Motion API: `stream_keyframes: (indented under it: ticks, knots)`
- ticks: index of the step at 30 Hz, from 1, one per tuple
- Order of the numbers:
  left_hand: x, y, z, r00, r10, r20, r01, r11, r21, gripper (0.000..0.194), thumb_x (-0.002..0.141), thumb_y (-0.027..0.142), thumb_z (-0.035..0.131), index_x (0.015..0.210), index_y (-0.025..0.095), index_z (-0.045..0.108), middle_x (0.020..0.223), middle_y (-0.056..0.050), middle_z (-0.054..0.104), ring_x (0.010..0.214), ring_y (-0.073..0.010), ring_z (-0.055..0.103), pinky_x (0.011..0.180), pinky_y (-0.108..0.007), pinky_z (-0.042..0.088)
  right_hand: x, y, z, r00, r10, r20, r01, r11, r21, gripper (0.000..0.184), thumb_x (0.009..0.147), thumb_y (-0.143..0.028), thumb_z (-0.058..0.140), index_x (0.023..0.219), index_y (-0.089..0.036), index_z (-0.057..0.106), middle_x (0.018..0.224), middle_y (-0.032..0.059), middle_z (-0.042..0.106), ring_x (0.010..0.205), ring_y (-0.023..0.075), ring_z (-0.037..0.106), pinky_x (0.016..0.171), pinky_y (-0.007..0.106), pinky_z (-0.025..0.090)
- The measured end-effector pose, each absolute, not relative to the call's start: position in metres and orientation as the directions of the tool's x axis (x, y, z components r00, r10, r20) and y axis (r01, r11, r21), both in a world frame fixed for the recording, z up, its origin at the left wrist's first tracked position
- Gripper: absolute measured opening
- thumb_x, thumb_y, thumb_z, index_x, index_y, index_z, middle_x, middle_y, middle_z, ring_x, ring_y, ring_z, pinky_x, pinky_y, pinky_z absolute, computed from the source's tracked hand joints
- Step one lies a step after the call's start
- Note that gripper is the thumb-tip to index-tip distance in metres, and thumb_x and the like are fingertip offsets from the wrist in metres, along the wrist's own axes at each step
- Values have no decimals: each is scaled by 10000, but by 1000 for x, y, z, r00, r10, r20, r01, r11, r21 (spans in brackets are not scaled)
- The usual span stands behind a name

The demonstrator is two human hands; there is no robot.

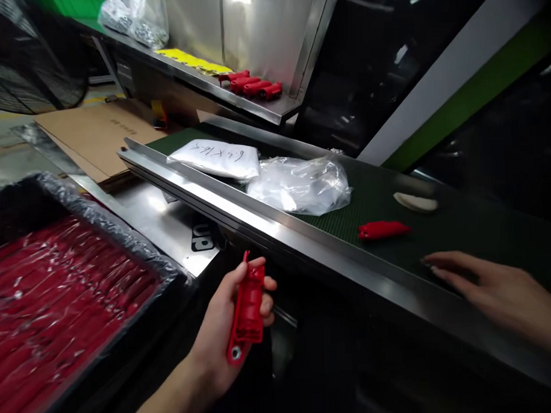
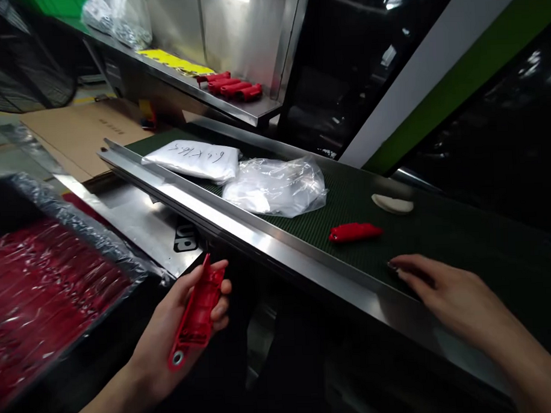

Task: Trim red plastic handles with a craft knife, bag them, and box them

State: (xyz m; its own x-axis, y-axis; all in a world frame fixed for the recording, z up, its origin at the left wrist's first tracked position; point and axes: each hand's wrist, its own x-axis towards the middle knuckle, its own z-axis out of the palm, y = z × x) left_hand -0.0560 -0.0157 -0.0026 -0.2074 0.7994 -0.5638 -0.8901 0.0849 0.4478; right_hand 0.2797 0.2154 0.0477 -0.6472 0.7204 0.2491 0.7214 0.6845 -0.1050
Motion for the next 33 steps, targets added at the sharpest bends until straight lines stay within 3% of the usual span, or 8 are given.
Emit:
stream_keyframes:
  ticks: [3, 7, 11, 16, 22, 27, 33]
  knots:
    - [-59, -23, -14, -193, 760, -620, -885, 138, 445, 337, 957, 383, 523, 1218, 173, 565, 833, -35, 613, 572, -98, 500, 523, -223, 438, 254, 218, 52, -671, 703, 236, 715, 697, -46, 245, 898, -483, 567, 965, -327, 743, 881, 4, 745, 606, 204, 684, 414, 292, 467]
    - [-59, -31, -23, -200, 756, -624, -846, 187, 499, 266, 942, 375, 554, 1147, 209, 525, 839, -15, 609, 584, -98, 513, 510, -214, 443, 177, 208, 48, -723, 631, 282, 634, 768, -93, 318, 976, -467, 452, 1131, -303, 677, 1125, 2, 699, 959, 203, 680, 757, 329, 558]
    - [-54, -35, -25, -160, 818, -552, -780, 239, 579, 244, 898, 398, 615, 1003, 214, 495, 833, 19, 588, 515, -59, 452, 427, -164, 334, 90, 224, 38, -808, 568, 156, 554, 823, -125, 245, 1005, -330, 477, 1088, -202, 668, 1065, 38, 686, 937, 152, 650, 854, 328, 537]
    - [-49, -38, -34, -88, 866, -493, -766, 257, 589, 345, 808, 436, 701, 929, 202, 478, 833, 23, 583, 484, -44, 446, 402, -158, 286, 26, 261, 23, -811, 584, -5, 584, 810, -62, 223, 970, -365, 584, 1015, -154, 644, 1056, 51, 653, 925, 152, 628, 855, 362, 546]
    - [-57, -47, -47, -86, 855, -511, -772, 267, 577, 382, 796, 469, 707, 951, 208, 475, 826, 21, 585, 500, -48, 458, 421, -161, 272, 20, 271, 21, -773, 635, 12, 633, 772, -65, 203, 964, -352, 591, 973, -156, 644, 1007, 37, 645, 908, 150, 614, 847, 356, 535]
    - [-65, -41, -39, -113, 869, -482, -759, 238, 606, 332, 832, 442, 685, 936, 197, 487, 850, 22, 555, 532, -48, 438, 453, -186, 313, 37, 248, 42, -796, 600, 78, 578, 792, -198, 199, 984, -325, 533, 947, -174, 657, 940, 16, 648, 836, 141, 604, 776, 312, 500]
    - [-66, -18, -3, -276, 918, -285, -685, 20, 728, 402, 773, 357, 801, 1007, 184, 524, 935, 5, 559, 650, -47, 474, 561, -180, 387, 57, 140, 63, -869, 488, 84, 392, 782, -485, 199, 1012, -367, 467, 1079, -280, 632, 960, -38, 665, 841, 93, 635, 701, 187, 496]
